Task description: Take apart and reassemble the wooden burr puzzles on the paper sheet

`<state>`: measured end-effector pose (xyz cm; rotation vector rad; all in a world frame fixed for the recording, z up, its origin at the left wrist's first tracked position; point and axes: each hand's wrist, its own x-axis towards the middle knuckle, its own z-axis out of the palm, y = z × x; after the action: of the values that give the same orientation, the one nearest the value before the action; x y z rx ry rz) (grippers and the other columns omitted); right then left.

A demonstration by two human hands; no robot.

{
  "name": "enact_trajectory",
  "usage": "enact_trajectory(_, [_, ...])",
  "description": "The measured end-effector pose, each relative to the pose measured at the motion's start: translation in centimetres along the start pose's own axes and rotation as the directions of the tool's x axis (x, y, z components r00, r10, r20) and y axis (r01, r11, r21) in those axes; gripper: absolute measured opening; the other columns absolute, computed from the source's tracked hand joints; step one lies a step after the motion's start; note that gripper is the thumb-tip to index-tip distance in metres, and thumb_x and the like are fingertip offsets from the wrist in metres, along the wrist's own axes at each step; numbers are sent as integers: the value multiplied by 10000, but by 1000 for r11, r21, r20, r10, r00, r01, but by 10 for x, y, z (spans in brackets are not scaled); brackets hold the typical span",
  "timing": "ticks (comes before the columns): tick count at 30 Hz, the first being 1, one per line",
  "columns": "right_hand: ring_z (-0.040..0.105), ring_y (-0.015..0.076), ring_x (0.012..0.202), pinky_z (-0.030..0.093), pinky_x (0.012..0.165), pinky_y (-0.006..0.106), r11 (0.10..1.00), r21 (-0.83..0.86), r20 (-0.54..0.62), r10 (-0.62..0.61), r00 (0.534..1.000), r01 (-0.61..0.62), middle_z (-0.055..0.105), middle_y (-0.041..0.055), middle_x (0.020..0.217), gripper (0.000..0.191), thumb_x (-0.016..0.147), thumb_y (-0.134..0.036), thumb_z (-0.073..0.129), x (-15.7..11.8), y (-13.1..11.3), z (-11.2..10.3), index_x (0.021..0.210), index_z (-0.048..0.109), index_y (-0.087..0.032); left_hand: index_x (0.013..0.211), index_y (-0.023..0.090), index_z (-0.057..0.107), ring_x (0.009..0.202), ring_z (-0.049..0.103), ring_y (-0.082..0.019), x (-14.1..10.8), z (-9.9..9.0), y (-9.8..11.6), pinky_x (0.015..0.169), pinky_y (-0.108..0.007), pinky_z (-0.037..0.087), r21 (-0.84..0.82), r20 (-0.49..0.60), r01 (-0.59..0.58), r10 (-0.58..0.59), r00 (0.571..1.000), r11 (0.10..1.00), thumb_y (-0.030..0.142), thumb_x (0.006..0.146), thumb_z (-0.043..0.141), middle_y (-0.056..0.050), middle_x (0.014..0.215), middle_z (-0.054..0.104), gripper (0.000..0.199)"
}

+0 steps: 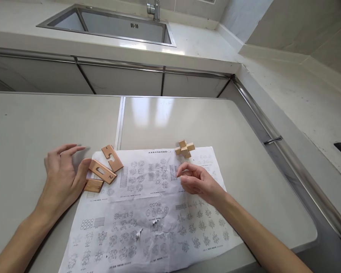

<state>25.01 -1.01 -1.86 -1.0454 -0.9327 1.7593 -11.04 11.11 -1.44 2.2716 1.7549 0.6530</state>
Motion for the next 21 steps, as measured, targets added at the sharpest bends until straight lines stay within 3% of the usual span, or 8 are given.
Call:
enact_trajectory(6, [207, 76, 487, 181, 476, 248, 1000, 15, 11, -13, 1000, 13, 363, -109, 590, 212, 928, -391, 750, 0, 3, -1, 1003, 651, -219, 1333, 166, 577, 1380, 452, -351, 1, 0, 5, 1165, -581, 408, 8, -125, -108, 108, 986, 994, 454, 1060, 421, -187, 1415, 534, 426])
enact_trajectory(12, [230, 82, 485, 191, 460, 244, 999, -33, 10, 6, 1000, -6, 377, -106, 587, 242, 921, -421, 750, 0, 5, -3, 1007, 640, -225, 1235, 199, 602, 1246, 549, -330, -8, -3, 9, 1038, -506, 498, 77, -130, -324, 332, 934, 943, 342, 1029, 540, -164, 1328, 606, 259])
enact_trajectory(17, [243, 83, 490, 196, 462, 244, 999, -36, 0, 9, 1000, -9, 391, -100, 597, 241, 922, -418, 751, -1, 5, -3, 1012, 642, -223, 1171, 263, 631, 1092, 664, -283, -14, -4, 15, 924, -449, 527, 8, -105, -625, 623, 776, 780, 166, 948, 643, -108, 1212, 696, 244])
enact_trajectory(21, [247, 82, 483, 199, 465, 246, 1000, -23, -1, 1, 1000, -1, 384, -105, 581, 231, 927, -405, 748, -1, 4, -2, 1014, 646, -217, 942, 234, 662, 804, 693, -202, -22, -2, 26, 750, -353, 533, -107, -65, -726, 724, 687, 679, 110, 915, 663, -35, 879, 738, 127])
